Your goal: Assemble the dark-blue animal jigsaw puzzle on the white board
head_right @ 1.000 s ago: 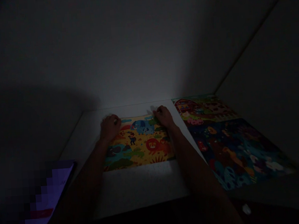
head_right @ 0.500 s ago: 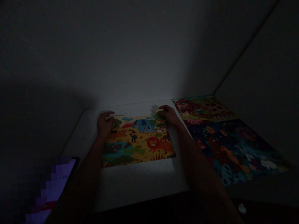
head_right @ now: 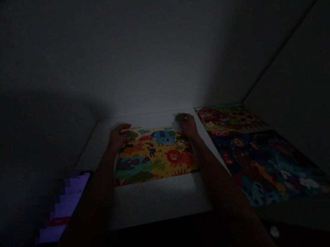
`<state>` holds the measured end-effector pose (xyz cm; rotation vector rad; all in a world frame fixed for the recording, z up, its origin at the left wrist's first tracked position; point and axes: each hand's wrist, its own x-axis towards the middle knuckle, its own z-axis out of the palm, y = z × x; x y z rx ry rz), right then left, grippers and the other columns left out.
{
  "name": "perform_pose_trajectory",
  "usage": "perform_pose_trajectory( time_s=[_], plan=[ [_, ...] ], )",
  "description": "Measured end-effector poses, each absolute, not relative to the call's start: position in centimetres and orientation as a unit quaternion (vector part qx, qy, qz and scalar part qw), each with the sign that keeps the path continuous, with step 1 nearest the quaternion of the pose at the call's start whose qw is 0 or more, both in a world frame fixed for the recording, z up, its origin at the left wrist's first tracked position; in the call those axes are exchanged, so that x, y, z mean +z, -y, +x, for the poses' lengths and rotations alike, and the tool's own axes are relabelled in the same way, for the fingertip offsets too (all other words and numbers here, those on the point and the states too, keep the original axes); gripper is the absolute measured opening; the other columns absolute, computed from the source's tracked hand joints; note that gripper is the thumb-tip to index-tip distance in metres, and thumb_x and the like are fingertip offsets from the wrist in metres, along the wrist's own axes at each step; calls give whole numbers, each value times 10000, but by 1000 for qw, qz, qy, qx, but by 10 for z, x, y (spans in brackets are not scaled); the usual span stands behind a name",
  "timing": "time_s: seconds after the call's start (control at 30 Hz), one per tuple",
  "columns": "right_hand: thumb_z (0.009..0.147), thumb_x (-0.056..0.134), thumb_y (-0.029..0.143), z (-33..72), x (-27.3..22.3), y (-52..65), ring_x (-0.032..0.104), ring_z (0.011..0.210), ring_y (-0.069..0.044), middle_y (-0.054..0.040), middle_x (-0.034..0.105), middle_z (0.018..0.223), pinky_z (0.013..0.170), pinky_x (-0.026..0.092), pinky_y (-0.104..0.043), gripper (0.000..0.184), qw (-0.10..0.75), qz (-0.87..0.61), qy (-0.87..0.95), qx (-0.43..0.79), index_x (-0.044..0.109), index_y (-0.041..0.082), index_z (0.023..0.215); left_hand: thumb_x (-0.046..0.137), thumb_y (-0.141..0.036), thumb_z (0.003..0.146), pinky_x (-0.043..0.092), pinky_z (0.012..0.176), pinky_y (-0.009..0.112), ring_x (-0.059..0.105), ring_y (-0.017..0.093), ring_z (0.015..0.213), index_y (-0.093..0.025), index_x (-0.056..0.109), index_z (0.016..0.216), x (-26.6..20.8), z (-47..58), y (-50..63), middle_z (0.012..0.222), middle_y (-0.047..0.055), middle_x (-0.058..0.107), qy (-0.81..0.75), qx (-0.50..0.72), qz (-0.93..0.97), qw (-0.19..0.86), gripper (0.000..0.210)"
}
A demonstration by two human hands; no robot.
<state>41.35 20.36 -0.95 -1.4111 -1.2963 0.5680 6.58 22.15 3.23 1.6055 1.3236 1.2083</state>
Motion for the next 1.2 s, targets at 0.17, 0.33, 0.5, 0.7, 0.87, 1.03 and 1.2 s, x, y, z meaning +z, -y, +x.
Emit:
perform_pose_trajectory(
  time_s=[0.17, 0.33, 0.5, 0.7, 0.87, 1.03, 1.2],
  plan=[
    [736, 594, 278, 403, -10, -203, 516, 1171, -288, -116, 643, 1092, 1029, 423, -487, 344, 484, -628, 596, 125, 653, 165, 1055, 676, -278, 638, 578, 745, 344, 676, 219, 878, -181, 694, 992, 32, 67, -219, 1020, 59, 677, -519, 438, 638, 364, 367],
    [728, 560, 222, 403, -12, -205, 509, 1217, -288, -120, 629, 1168, 1043, 422, -484, 363, 452, -636, 611, 133, 675, 161, 1066, 646, -283, 746, 547, 883, 390, 665, 242, 983, -214, 706, 917, 26, 75, -221, 1007, 65, 674, -547, 426, 678, 245, 194],
    [798, 574, 240, 395, -8, -199, 393, 1380, -306, -138, 604, 1283, 1097, 373, -496, 316, 384, -648, 645, 126, 702, 162, 1076, 610, -300, 795, 473, 1011, 465, 641, 273, 1046, -211, 719, 880, 25, 71, -224, 944, 83, 673, -542, 379, 727, 186, 164],
    [886, 556, 357, 387, 1, -189, 491, 1288, -291, -118, 648, 1256, 1088, 364, -480, 309, 308, -634, 707, 54, 711, 189, 1094, 556, -235, 751, 531, 946, 410, 651, 230, 1043, -211, 702, 1046, 25, 64, -222, 1108, 62, 648, -525, 426, 681, 282, 330],
    [909, 531, 447, 386, 8, -182, 585, 1089, -308, -155, 665, 1171, 972, 438, -454, 390, 252, -650, 715, 50, 710, 176, 1125, 597, -249, 683, 582, 808, 354, 664, 221, 975, -197, 699, 1033, 25, 61, -222, 1081, 50, 663, -516, 447, 645, 343, 368],
    [936, 514, 408, 385, 17, -177, 599, 1059, -275, -147, 673, 1133, 962, 445, -398, 359, 224, -655, 720, 57, 705, 177, 1133, 618, -293, 635, 586, 722, 343, 669, 214, 873, -188, 697, 1063, 25, 59, -222, 1053, 56, 665, -508, 455, 620, 389, 448],
    [971, 456, 374, 387, 30, -171, 629, 992, -233, -151, 674, 1131, 901, 464, -323, 377, 201, -676, 703, 89, 694, 149, 1157, 594, -274, 628, 576, 714, 323, 672, 198, 830, -189, 697, 1064, 24, 63, -223, 995, 45, 655, -521, 458, 615, 376, 457]
  ],
)
